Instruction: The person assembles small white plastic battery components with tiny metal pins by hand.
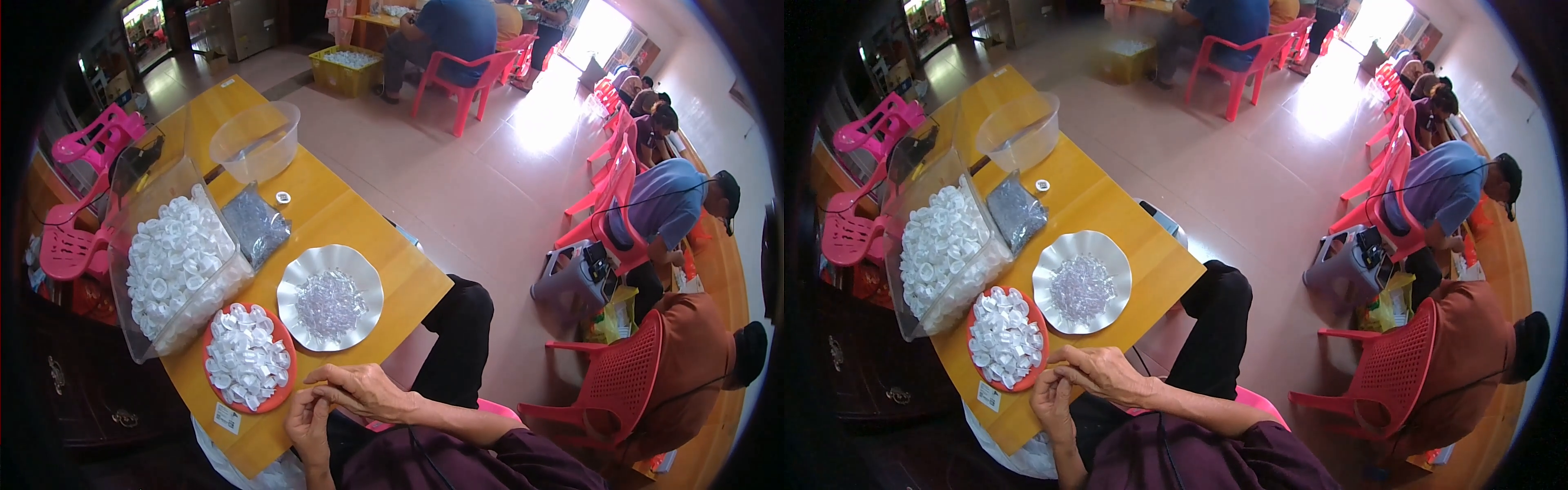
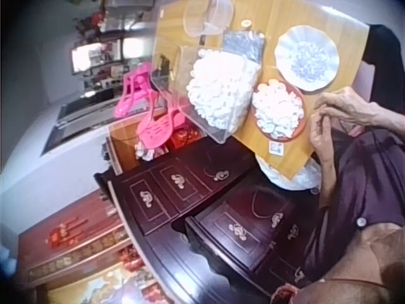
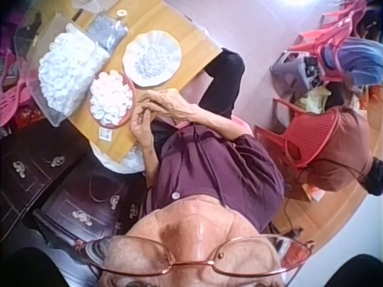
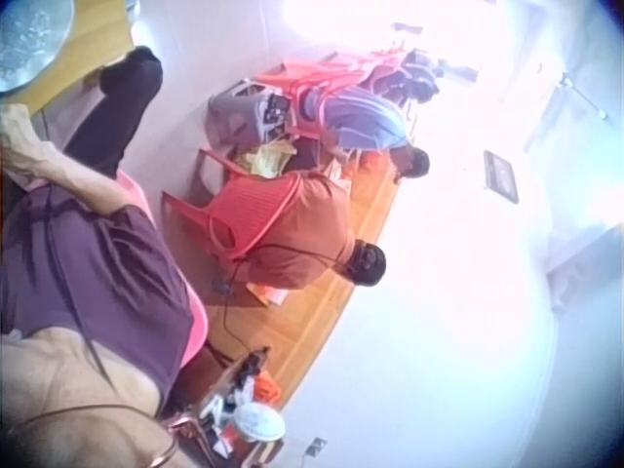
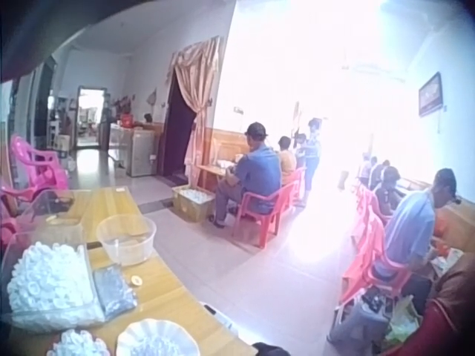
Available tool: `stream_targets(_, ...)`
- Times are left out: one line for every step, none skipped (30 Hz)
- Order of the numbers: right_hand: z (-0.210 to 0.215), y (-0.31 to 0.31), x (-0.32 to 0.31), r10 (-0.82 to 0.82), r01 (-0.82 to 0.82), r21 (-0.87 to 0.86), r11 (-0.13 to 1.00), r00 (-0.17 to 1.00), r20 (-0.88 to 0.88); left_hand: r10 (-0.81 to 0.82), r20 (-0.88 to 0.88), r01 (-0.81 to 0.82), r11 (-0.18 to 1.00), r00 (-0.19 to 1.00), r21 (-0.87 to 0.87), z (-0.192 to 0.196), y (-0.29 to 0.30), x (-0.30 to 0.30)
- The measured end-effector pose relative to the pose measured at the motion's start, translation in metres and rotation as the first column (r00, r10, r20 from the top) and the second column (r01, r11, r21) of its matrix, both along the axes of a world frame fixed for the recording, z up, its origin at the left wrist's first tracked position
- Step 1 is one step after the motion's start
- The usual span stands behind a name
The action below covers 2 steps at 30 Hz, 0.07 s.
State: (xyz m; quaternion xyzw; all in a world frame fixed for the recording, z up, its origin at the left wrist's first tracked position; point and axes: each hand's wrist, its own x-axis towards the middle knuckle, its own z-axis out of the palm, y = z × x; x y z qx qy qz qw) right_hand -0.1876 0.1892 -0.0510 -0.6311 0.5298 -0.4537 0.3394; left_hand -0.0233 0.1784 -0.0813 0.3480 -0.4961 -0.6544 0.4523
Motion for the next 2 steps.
stream_targets(-0.0019, 0.0012, 0.0000, 0.001, -0.001, 0.011, 1.000, 1.000, -0.004, -0.007, 0.008, 0.007, 1.000, 1.000, -0.011, -0.0019, 0.0004, 0.0013)
stream_targets(-0.0018, 0.0034, 0.0001, 0.005, -0.005, 0.030, 1.000, 1.000, 0.004, -0.012, 0.017, 0.013, 1.000, 1.000, -0.020, -0.0034, 0.0012, 0.0029)
